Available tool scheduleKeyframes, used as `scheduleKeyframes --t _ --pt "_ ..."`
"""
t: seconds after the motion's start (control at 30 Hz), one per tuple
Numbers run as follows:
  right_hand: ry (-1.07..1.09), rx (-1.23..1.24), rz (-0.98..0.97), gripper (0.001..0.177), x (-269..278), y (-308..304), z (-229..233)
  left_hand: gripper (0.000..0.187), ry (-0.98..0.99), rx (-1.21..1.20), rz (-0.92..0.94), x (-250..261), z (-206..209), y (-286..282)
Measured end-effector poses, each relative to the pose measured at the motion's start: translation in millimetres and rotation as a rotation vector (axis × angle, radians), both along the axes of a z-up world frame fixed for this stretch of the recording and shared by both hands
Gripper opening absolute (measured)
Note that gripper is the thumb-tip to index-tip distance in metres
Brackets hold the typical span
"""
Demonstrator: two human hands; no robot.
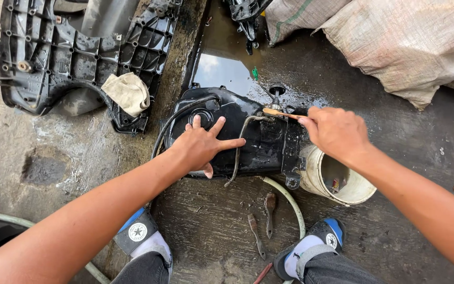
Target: Cleaning a motorcycle component using a brush and soapy water
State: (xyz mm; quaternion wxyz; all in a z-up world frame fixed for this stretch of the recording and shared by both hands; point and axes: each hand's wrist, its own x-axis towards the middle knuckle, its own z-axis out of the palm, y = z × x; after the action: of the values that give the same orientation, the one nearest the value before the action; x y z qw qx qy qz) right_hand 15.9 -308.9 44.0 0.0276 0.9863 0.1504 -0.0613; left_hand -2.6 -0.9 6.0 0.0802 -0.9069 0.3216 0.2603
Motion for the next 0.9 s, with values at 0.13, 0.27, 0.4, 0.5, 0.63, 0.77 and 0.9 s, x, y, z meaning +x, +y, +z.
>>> scheduleKeyframes --t 0.13,0.27,0.4,0.5,0.63,0.77,0.9 --pt "0.091 -0.178 -0.009 0.034 3.1 24.6 37.1 0.125 -0.003 -0.024 0.013 -1.6 -7.0 0.1" --pt "0.076 -0.293 0.075 0.029 15.3 42.5 26.0 0.126 -0.027 -0.033 0.024 2.1 -4.0 0.3" --pt "0.082 -0.354 0.088 0.020 29.8 46.3 36.5 0.127 -0.030 -0.048 0.031 2.8 -20.3 0.7" --pt "0.130 -0.362 0.059 0.025 19.0 68.4 30.0 0.125 -0.009 -0.033 0.024 3.9 -12.2 2.6" --pt "0.286 -0.226 0.083 0.032 7.8 42.7 -9.0 0.125 -0.014 -0.059 0.045 6.7 -18.3 3.8" --pt "0.409 -0.141 0.025 0.035 -15.0 32.3 -1.8 0.126 0.010 -0.050 0.035 4.0 -13.1 -0.2" --pt "0.469 -0.258 -0.087 0.038 -22.1 9.5 10.0 0.126 0.028 -0.030 -0.003 4.6 -3.8 -6.1"
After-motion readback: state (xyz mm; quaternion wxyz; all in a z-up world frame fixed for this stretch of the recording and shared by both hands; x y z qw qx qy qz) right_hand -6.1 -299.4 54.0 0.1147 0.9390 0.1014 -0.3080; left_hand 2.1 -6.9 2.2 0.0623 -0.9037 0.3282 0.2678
